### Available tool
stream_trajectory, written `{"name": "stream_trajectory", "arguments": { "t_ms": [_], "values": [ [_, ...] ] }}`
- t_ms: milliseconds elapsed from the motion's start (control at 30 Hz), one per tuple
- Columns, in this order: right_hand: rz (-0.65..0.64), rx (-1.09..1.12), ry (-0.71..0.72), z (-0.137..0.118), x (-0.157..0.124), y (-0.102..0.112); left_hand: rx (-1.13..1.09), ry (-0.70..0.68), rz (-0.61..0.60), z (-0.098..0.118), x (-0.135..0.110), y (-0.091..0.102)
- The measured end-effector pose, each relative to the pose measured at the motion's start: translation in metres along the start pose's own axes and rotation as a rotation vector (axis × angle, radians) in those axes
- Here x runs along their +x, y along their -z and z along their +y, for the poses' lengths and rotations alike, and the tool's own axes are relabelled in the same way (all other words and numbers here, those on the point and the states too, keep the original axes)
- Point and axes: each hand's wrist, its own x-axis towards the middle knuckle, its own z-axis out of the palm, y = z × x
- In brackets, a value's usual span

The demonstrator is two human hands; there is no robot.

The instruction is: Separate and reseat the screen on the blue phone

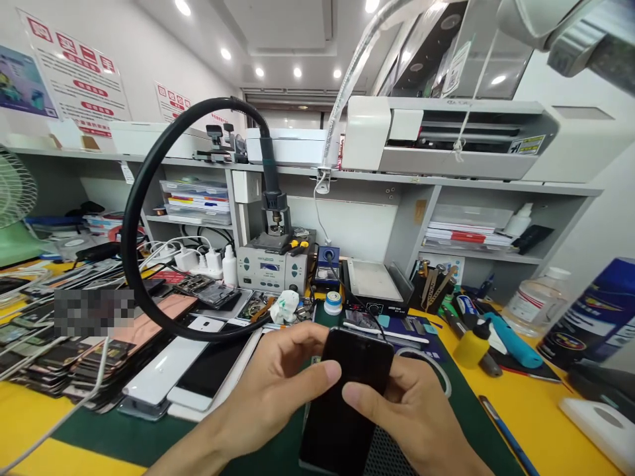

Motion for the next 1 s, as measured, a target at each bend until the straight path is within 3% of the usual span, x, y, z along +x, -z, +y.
{"name": "stream_trajectory", "arguments": {
  "t_ms": [333, 667, 1000],
  "values": [
    [-0.013, -0.013, -0.074, -0.002, 0.006, 0.003, -0.032, 0.102, 0.008, -0.006, 0.026, 0.003],
    [0.021, -0.024, -0.158, 0.009, 0.01, -0.003, -0.093, 0.119, 0.104, -0.018, 0.024, 0.003],
    [0.016, -0.162, -0.126, 0.014, 0.008, -0.007, 0.103, 0.098, 0.112, -0.021, 0.016, 0.006]
  ]
}}
